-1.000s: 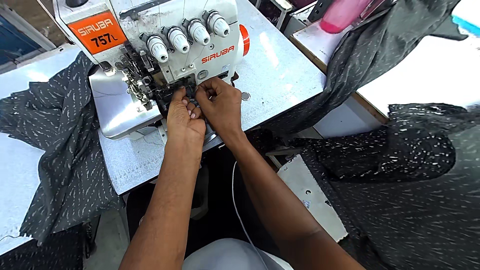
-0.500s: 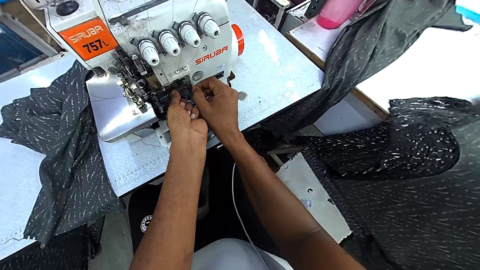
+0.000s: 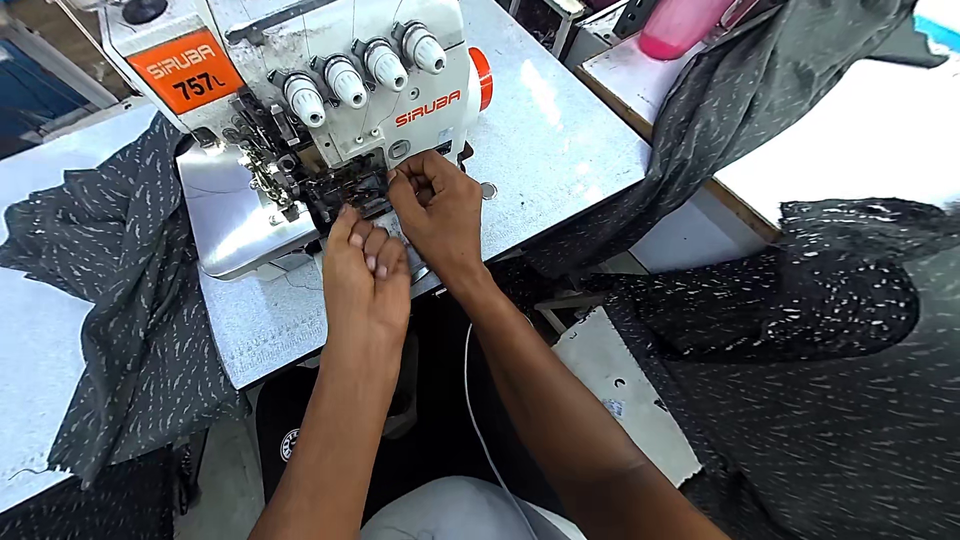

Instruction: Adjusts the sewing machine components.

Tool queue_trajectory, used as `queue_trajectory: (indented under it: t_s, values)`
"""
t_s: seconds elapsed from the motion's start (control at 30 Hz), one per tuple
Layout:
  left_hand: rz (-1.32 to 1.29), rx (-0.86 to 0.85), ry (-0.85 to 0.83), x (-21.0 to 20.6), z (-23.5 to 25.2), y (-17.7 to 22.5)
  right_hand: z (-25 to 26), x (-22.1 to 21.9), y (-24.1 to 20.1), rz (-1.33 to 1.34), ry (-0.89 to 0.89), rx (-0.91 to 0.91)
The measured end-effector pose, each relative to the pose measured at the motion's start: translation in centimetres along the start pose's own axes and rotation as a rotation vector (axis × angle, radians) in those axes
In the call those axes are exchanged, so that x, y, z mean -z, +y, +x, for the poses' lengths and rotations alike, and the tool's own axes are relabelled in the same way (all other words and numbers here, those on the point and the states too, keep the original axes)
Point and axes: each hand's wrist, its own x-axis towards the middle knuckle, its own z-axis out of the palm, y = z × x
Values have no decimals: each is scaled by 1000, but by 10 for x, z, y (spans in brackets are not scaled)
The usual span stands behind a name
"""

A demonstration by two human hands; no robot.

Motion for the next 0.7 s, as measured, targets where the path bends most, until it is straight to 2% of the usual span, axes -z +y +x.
queue_trajectory:
  t_s: [0.07, 0.17, 0.27, 0.33, 0.4, 0.5, 0.6, 0.63, 0.67, 0.7]
  values:
    - [239, -54, -154, 12, -27, 6, 0, 7, -9, 95, -72, -57]
    - [567, -273, -382, 37, -39, 15, 3, 8, -11, 226, -168, -157]
    - [739, -353, -534, 63, -42, 37, 4, 8, -11, 246, -108, -169]
    - [826, -329, -606, 83, -52, 50, -3, 15, -12, 184, -60, -134]
    - [974, -316, -690, 103, -62, 58, -14, 23, -16, 100, -88, -106]
    - [1252, -286, -956, 112, -83, 63, -29, 34, -30, 43, -329, -167]
    - [1388, -93, -1267, 113, -98, 51, -31, 36, -45, 223, -583, -357]
    - [1456, -25, -1307, 115, -99, 47, -33, 37, -49, 269, -584, -387]
    - [1522, 6, -1276, 117, -97, 47, -37, 39, -53, 260, -535, -352]
    - [1561, -1, -1166, 119, -92, 51, -42, 42, -55, 187, -468, -244]
